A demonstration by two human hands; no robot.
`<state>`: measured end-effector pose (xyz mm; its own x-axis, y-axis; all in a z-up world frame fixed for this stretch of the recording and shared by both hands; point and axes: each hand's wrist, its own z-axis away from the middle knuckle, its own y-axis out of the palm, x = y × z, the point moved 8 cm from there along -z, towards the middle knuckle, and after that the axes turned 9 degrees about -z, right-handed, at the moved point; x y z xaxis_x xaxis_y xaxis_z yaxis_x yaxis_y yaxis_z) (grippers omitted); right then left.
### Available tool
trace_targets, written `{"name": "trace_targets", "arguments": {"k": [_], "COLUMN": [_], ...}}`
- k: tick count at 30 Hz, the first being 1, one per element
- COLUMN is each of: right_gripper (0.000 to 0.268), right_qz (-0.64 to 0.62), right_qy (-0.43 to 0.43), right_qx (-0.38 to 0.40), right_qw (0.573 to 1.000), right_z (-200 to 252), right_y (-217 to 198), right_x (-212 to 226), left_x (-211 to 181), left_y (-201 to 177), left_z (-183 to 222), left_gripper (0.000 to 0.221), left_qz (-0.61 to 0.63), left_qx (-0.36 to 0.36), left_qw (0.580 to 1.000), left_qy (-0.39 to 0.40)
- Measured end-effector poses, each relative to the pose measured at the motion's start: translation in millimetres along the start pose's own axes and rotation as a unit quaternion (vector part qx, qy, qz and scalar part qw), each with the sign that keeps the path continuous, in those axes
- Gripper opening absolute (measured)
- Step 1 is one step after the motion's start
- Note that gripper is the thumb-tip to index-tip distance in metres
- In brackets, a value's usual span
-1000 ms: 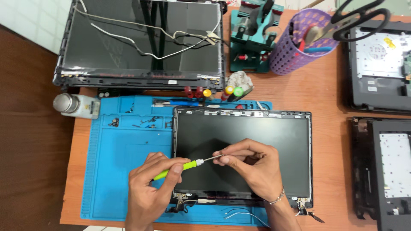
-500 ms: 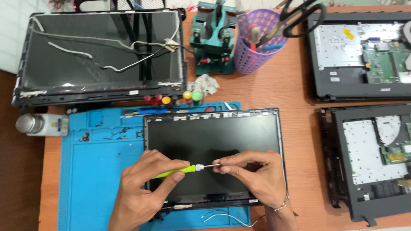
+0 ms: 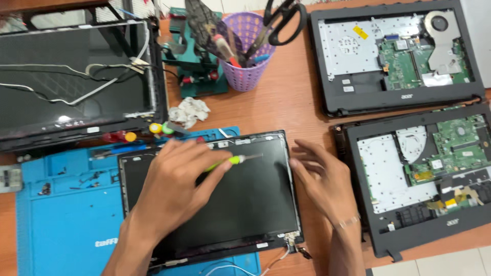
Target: The person is using a screwdriver to remove and replace screws from the hinges and internal frame of a laptop on a blue repair mat. They move various laptop components aside and handle several open laptop chassis on the workbench.
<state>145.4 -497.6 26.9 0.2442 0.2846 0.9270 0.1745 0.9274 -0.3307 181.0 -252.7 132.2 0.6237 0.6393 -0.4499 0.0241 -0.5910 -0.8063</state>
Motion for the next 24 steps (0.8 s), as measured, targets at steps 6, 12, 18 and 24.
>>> {"name": "trace_targets", "arguments": {"k": [6, 12, 18, 24], "right_gripper": [0.031, 0.025, 0.024, 0.022], "right_qz": [-0.064, -0.038, -0.042, -0.060], "right_qy": [0.031, 0.043, 0.063, 0.044], "right_qx": [0.044, 0.019, 0.015, 0.026], "right_qw": [0.997, 0.998, 0.997, 0.997], "right_z": [-41, -53, -53, -56], "right_y": [12, 14, 14, 14], "right_x": [-29, -34, -37, -41], "left_x": [-14, -17, -18, -16], "left_y": [46, 66, 74, 84], "left_z": [-48, -74, -81, -82], "left_gripper": [0.011, 0.017, 0.014, 0.016], "left_qz": [-0.086, -0.118, -0.098, -0.106], "left_qx": [0.073, 0.110, 0.132, 0.158], "left_qw": [0.992, 0.984, 0.983, 0.979], "left_qy": [0.065, 0.076, 0.078, 0.076]}}
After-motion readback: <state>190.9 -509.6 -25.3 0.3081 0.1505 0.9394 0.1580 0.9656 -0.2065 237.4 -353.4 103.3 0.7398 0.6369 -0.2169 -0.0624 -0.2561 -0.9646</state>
